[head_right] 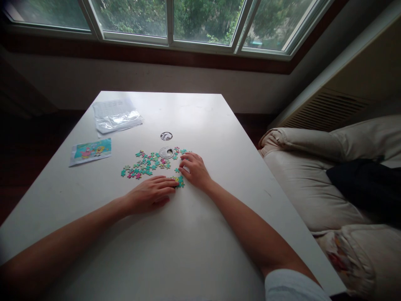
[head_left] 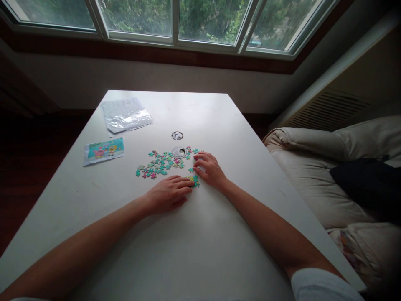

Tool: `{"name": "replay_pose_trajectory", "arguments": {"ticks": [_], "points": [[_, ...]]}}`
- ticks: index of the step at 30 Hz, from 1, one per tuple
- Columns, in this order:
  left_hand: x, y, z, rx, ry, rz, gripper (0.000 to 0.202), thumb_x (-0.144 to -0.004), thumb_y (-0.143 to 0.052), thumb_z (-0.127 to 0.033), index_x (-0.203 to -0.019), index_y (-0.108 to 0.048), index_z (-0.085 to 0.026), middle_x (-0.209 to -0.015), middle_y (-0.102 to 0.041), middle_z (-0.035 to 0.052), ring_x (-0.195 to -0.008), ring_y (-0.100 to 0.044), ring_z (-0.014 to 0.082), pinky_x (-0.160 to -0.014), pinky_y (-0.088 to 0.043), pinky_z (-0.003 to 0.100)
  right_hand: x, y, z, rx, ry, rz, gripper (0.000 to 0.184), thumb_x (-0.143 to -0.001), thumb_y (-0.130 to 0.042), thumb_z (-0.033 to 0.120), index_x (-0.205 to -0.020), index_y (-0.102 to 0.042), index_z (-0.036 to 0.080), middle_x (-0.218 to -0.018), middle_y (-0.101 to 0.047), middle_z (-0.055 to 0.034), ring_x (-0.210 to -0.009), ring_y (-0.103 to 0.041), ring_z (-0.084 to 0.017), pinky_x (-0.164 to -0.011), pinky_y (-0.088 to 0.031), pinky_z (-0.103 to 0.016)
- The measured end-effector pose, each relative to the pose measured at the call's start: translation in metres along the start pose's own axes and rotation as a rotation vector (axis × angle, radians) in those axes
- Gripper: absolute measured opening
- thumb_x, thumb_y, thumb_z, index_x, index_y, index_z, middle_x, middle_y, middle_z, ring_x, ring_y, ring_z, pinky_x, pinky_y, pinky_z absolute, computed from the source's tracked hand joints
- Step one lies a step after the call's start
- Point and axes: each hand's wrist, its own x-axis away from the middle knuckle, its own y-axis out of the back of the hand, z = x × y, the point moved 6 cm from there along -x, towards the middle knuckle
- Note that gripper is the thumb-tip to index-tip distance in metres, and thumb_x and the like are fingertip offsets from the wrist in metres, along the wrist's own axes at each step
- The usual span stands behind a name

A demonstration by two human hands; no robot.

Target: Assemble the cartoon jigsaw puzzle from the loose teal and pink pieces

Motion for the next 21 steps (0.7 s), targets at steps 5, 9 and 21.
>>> {"name": "replay_pose_trajectory", "arguments": {"ticks": [5,9,21], "points": [[0.000,0.000,0.000,0.001,0.003,0.002,0.026,-0.096,-0.052,-0.024,-0.121,-0.060,-0.021,-0.146,-0.057,0.0072,-0.131,-0.056,0.0225,-0.116,-0.039,0.042,0.000,0.003,0.001,-0.027,-0.002,-0.050,0.011,-0.094,-0.060,0.021,-0.095,-0.070,0.025,-0.121,-0.068,-0.0050,-0.127,-0.053,-0.025,-0.111,-0.039,-0.048],[0.001,-0.001,0.001,0.005,0.000,0.006,0.026,-0.096,-0.052,-0.025,-0.121,-0.060,-0.021,-0.147,-0.056,0.0070,-0.132,-0.055,0.0226,-0.117,-0.037,0.042,0.000,0.004,-0.001,-0.053,-0.001,-0.093,0.010,-0.092,-0.062,0.021,-0.094,-0.071,0.026,-0.117,-0.069,-0.0046,-0.123,-0.056,-0.026,-0.109,-0.041,-0.049],[0.000,0.001,-0.001,-0.009,-0.020,-0.029,0.027,-0.097,-0.051,-0.024,-0.122,-0.062,-0.021,-0.143,-0.060,0.0080,-0.132,-0.055,0.0229,-0.115,-0.039,0.042,0.000,0.007,-0.001,-0.027,-0.031,-0.119,0.010,-0.090,-0.067,0.023,-0.098,-0.071,0.026,-0.117,-0.069,-0.0052,-0.121,-0.056,-0.026,-0.107,-0.043,-0.048]]}}
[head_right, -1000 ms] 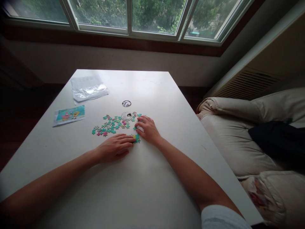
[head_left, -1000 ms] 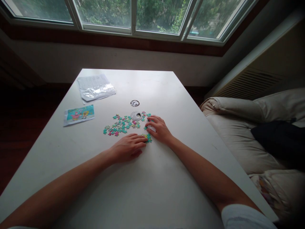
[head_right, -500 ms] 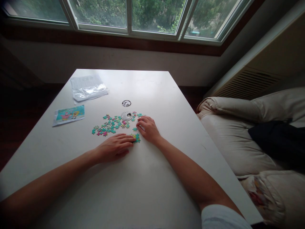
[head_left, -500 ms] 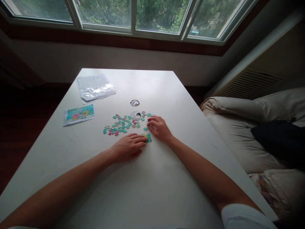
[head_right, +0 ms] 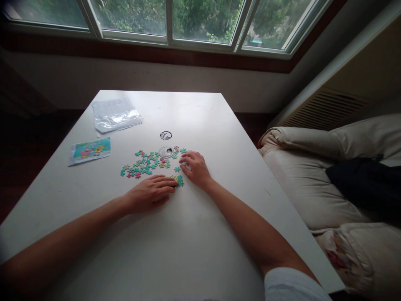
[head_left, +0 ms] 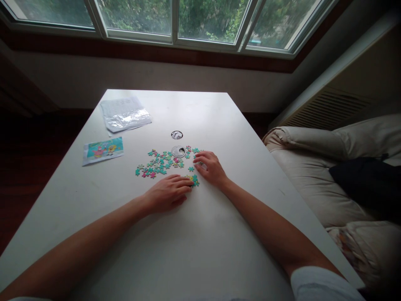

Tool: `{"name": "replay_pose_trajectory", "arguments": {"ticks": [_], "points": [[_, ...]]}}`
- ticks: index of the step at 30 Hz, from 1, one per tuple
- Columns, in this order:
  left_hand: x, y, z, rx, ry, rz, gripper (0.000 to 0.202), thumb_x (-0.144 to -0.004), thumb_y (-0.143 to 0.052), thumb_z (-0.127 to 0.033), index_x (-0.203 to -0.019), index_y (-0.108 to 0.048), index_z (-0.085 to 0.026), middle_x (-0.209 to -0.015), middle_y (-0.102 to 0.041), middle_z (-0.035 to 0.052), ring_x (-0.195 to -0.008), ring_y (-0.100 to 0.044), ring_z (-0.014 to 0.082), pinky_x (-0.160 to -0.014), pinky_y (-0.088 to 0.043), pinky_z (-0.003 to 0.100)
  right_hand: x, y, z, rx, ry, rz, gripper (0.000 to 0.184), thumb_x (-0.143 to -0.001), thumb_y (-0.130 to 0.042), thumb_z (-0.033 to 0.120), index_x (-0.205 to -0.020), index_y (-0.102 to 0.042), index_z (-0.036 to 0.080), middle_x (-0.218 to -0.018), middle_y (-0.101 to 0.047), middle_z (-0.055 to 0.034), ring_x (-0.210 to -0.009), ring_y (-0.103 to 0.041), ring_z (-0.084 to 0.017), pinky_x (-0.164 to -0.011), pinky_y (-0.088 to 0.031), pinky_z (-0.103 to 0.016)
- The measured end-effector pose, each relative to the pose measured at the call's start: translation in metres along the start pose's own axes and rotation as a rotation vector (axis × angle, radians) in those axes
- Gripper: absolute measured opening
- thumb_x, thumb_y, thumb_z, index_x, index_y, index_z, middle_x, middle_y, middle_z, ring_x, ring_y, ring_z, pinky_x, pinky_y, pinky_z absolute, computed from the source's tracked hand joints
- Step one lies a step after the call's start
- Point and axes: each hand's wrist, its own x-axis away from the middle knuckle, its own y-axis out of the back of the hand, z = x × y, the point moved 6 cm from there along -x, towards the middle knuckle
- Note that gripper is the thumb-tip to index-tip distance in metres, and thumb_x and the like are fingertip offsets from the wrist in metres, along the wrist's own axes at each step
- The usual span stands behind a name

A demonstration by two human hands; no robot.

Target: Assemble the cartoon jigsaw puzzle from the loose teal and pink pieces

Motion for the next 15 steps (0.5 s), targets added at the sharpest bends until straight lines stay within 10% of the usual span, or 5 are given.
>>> {"name": "replay_pose_trajectory", "arguments": {"ticks": [15], "points": [[-0.0004,0.0027,-0.0003,-0.041,0.016,0.001,0.026,-0.101,-0.047,-0.024,-0.119,-0.065,-0.021,-0.137,-0.064,0.0057,-0.121,-0.060,0.0226,-0.104,-0.046,0.039,0.0020,-0.0115,0.0051,0.074,0.111,0.167,0.009,-0.093,-0.066,0.029,-0.100,-0.070,0.028,-0.130,-0.064,-0.0042,-0.134,-0.048,-0.027,-0.115,-0.035,-0.052]]}}
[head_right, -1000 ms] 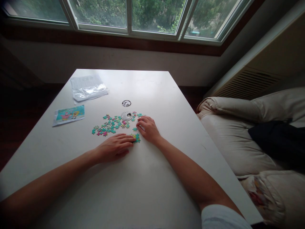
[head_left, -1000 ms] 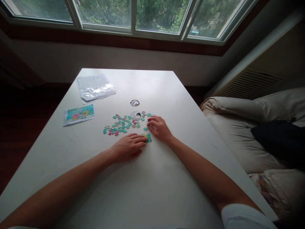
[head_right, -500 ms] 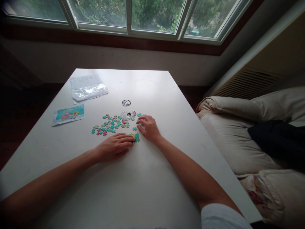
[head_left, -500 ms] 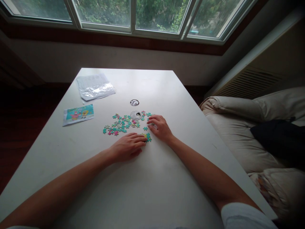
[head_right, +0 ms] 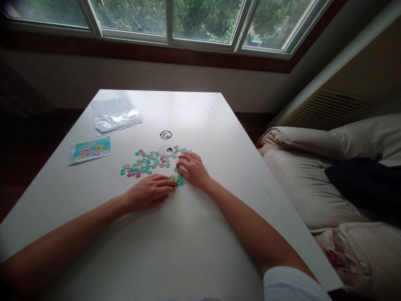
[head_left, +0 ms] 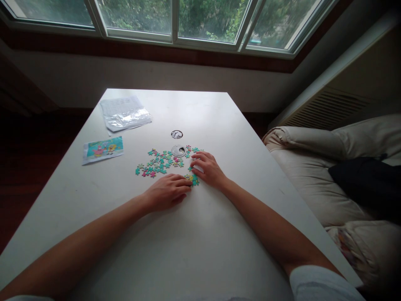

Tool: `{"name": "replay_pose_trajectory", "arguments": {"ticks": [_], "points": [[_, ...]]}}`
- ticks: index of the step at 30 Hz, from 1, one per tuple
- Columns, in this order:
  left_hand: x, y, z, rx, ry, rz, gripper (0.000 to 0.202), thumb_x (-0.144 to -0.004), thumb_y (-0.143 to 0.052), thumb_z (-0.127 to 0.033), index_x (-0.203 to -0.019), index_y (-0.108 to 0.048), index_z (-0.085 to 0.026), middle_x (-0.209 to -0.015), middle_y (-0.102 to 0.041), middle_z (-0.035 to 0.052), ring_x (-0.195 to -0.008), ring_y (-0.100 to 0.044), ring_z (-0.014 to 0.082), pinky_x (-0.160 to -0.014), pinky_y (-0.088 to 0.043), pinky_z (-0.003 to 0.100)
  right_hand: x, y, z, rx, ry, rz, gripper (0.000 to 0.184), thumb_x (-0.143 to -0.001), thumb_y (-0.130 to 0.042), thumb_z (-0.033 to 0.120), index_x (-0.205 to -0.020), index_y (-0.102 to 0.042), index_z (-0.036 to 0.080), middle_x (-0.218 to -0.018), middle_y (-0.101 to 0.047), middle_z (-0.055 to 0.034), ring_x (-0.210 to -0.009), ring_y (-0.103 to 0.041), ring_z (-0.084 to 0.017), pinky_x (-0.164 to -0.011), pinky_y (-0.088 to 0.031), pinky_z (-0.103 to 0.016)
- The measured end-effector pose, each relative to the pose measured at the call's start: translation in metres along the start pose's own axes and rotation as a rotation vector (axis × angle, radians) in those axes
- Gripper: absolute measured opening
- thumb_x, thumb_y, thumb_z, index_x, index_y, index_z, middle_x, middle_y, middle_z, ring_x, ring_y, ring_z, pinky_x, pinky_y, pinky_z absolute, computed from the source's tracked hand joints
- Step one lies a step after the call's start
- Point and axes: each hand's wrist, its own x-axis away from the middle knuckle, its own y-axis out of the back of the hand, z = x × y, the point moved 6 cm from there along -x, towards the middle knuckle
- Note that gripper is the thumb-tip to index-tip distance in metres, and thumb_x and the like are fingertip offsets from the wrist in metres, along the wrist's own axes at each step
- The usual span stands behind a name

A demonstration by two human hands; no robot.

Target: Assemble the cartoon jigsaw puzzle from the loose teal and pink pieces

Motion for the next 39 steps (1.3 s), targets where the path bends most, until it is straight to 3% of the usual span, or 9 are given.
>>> {"name": "replay_pose_trajectory", "arguments": {"ticks": [10,22,32,39], "points": [[0.001,-0.001,0.001,0.008,0.005,0.001,0.026,-0.100,-0.048,-0.025,-0.120,-0.065,-0.022,-0.138,-0.064,0.0061,-0.123,-0.059,0.0225,-0.106,-0.045,0.039,-0.002,0.001,-0.001,-0.100,0.004,0.004,0.008,-0.090,-0.068,0.026,-0.099,-0.066,0.026,-0.125,-0.066,-0.0041,-0.129,-0.052,-0.026,-0.113,-0.035,-0.049],[0.001,0.000,0.001,-0.003,0.006,0.005,0.027,-0.099,-0.050,-0.024,-0.121,-0.064,-0.022,-0.138,-0.064,0.0071,-0.123,-0.059,0.0234,-0.104,-0.046,0.040,0.001,0.002,-0.003,-0.176,-0.034,-0.052,0.004,-0.090,-0.064,0.024,-0.087,-0.066,0.025,-0.085,-0.071,-0.0003,-0.090,-0.062,-0.021,-0.099,-0.041,-0.039],[0.001,-0.001,0.000,0.007,-0.010,0.016,0.025,-0.099,-0.049,-0.024,-0.119,-0.064,-0.022,-0.136,-0.064,0.0075,-0.120,-0.058,0.0232,-0.104,-0.045,0.039,0.001,0.017,-0.008,-0.160,-0.149,-0.212,0.017,-0.094,-0.055,0.018,-0.096,-0.070,0.026,-0.098,-0.074,-0.0019,-0.097,-0.064,-0.023,-0.097,-0.045,-0.041],[0.001,0.000,-0.003,0.004,-0.022,0.027,0.023,-0.100,-0.048,-0.024,-0.116,-0.065,-0.021,-0.133,-0.065,0.0065,-0.116,-0.059,0.0226,-0.100,-0.045,0.038,0.008,0.031,-0.035,-0.162,-0.331,-0.393,0.018,-0.090,-0.054,0.016,-0.091,-0.070,0.024,-0.095,-0.072,-0.0033,-0.094,-0.062,-0.025,-0.091,-0.049,-0.043]]}}
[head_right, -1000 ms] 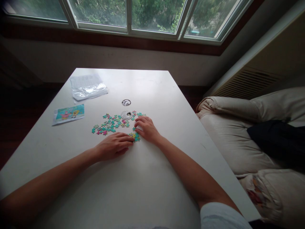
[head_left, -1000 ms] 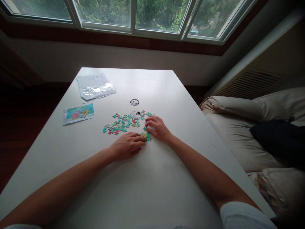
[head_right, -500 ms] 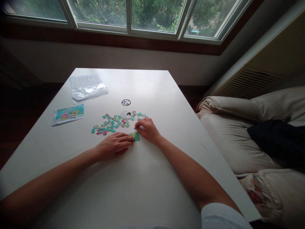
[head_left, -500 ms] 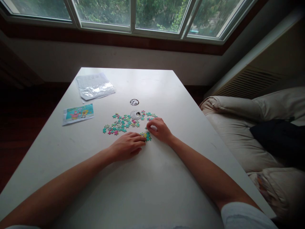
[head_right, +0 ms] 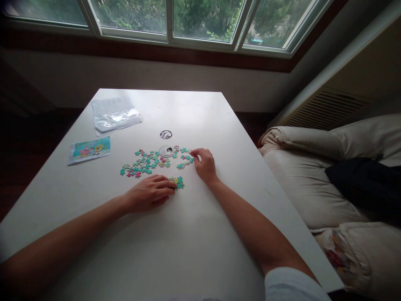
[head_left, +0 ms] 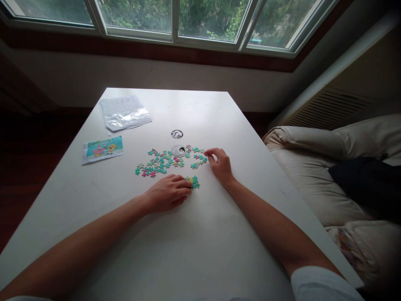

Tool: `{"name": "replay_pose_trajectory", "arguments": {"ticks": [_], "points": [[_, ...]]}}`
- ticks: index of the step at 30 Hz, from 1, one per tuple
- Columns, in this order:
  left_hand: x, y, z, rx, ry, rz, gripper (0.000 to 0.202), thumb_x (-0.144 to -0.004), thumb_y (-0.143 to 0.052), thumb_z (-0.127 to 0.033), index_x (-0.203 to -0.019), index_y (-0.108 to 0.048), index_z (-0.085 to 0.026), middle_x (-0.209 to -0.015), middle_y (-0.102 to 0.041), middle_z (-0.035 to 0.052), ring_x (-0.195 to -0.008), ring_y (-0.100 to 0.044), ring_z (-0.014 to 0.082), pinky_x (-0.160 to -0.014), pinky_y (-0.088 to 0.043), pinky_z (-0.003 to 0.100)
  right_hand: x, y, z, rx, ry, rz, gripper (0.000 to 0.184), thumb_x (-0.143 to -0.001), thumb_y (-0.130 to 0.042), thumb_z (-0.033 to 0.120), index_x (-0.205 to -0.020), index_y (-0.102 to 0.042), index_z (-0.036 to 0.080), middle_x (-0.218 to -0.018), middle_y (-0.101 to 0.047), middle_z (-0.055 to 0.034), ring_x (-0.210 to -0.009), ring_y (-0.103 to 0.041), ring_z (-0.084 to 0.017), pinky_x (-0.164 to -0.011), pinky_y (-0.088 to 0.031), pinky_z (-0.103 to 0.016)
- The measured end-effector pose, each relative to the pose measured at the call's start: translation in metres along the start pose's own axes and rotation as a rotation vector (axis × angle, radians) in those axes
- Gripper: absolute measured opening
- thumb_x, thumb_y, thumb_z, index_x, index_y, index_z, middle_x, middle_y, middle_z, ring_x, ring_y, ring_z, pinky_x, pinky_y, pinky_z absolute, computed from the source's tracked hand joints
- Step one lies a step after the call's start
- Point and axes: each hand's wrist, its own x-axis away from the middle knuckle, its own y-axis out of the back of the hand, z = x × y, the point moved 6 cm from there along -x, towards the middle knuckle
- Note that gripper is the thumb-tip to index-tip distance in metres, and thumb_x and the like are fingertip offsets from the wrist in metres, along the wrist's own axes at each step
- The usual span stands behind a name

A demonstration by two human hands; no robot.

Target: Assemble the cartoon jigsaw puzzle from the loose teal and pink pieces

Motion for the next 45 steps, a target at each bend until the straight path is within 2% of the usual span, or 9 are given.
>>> {"name": "replay_pose_trajectory", "arguments": {"ticks": [4,9,13,17,20,30,33,37,45], "points": [[0.001,0.001,-0.001,0.006,-0.006,0.003,0.023,-0.099,-0.049,-0.024,-0.115,-0.065,-0.022,-0.131,-0.066,0.0062,-0.113,-0.059,0.0221,-0.098,-0.045,0.037,-0.001,0.002,-0.008,0.032,-0.030,-0.043,0.019,-0.087,-0.054,0.015,-0.093,-0.070,0.023,-0.094,-0.072,-0.0041,-0.094,-0.061,-0.026,-0.090,-0.049,-0.043],[0.000,0.002,-0.001,0.007,-0.007,-0.006,0.022,-0.099,-0.049,-0.024,-0.115,-0.065,-0.022,-0.130,-0.066,0.0062,-0.112,-0.059,0.0216,-0.097,-0.045,0.036,-0.001,0.003,-0.004,0.081,-0.018,-0.039,0.017,-0.089,-0.056,0.018,-0.094,-0.070,0.024,-0.094,-0.070,-0.0051,-0.095,-0.059,-0.027,-0.089,-0.049,-0.045],[-0.001,0.002,-0.001,0.005,-0.011,-0.016,0.022,-0.099,-0.049,-0.023,-0.115,-0.065,-0.022,-0.129,-0.067,0.0061,-0.111,-0.059,0.0214,-0.096,-0.045,0.036,0.002,-0.005,0.008,0.124,0.046,0.056,0.010,-0.091,-0.060,0.025,-0.091,-0.070,0.025,-0.099,-0.067,-0.0066,-0.101,-0.057,-0.028,-0.095,-0.047,-0.047],[-0.002,0.002,-0.001,0.007,-0.005,-0.013,0.023,-0.099,-0.048,-0.022,-0.115,-0.065,-0.022,-0.129,-0.066,0.0060,-0.113,-0.059,0.0215,-0.096,-0.045,0.036,0.008,-0.017,0.020,0.142,0.165,0.201,0.004,-0.089,-0.068,0.028,-0.091,-0.070,0.026,-0.113,-0.066,-0.0059,-0.114,-0.054,-0.027,-0.103,-0.044,-0.047],[-0.001,0.002,-0.001,0.009,-0.006,-0.014,0.023,-0.098,-0.050,-0.022,-0.116,-0.065,-0.022,-0.129,-0.066,0.0063,-0.113,-0.058,0.0216,-0.096,-0.046,0.036,0.011,-0.023,0.025,0.161,0.236,0.289,0.014,-0.084,-0.073,0.030,-0.097,-0.069,0.027,-0.125,-0.063,-0.0059,-0.124,-0.051,-0.028,-0.108,-0.041,-0.049],[-0.001,0.002,-0.001,0.013,0.003,-0.022,0.023,-0.097,-0.052,-0.022,-0.117,-0.065,-0.023,-0.129,-0.066,0.0072,-0.112,-0.059,0.0217,-0.097,-0.046,0.037,0.013,-0.027,0.028,0.134,0.315,0.373,0.014,-0.088,-0.069,0.028,-0.102,-0.072,0.031,-0.135,-0.060,-0.0031,-0.136,-0.046,-0.028,-0.116,-0.036,-0.051],[-0.001,0.001,0.000,0.017,0.002,-0.009,0.024,-0.098,-0.051,-0.023,-0.118,-0.064,-0.022,-0.130,-0.066,0.0066,-0.113,-0.058,0.0221,-0.098,-0.046,0.037,0.012,-0.023,0.027,0.074,0.291,0.325,0.016,-0.090,-0.066,0.025,-0.104,-0.071,0.030,-0.130,-0.064,-0.0034,-0.131,-0.051,-0.027,-0.113,-0.039,-0.049],[-0.001,-0.001,0.001,0.018,0.003,0.002,0.025,-0.099,-0.049,-0.023,-0.119,-0.064,-0.022,-0.131,-0.065,0.0060,-0.114,-0.057,0.0225,-0.098,-0.045,0.038,0.006,-0.016,0.018,0.011,0.169,0.192,0.023,-0.090,-0.056,0.013,-0.099,-0.071,0.027,-0.115,-0.069,-0.0041,-0.116,-0.059,-0.025,-0.104,-0.046,-0.047],[0.000,0.000,0.000,0.026,0.005,0.002,0.023,-0.100,-0.049,-0.024,-0.118,-0.064,-0.023,-0.131,-0.065,0.0059,-0.114,-0.058,0.0224,-0.099,-0.044,0.037,0.001,-0.003,-0.005,0.107,-0.025,-0.007,0.026,-0.086,-0.051,0.009,-0.092,-0.070,0.025,-0.098,-0.071,-0.0043,-0.101,-0.059,-0.027,-0.095,-0.047,-0.046]]}}
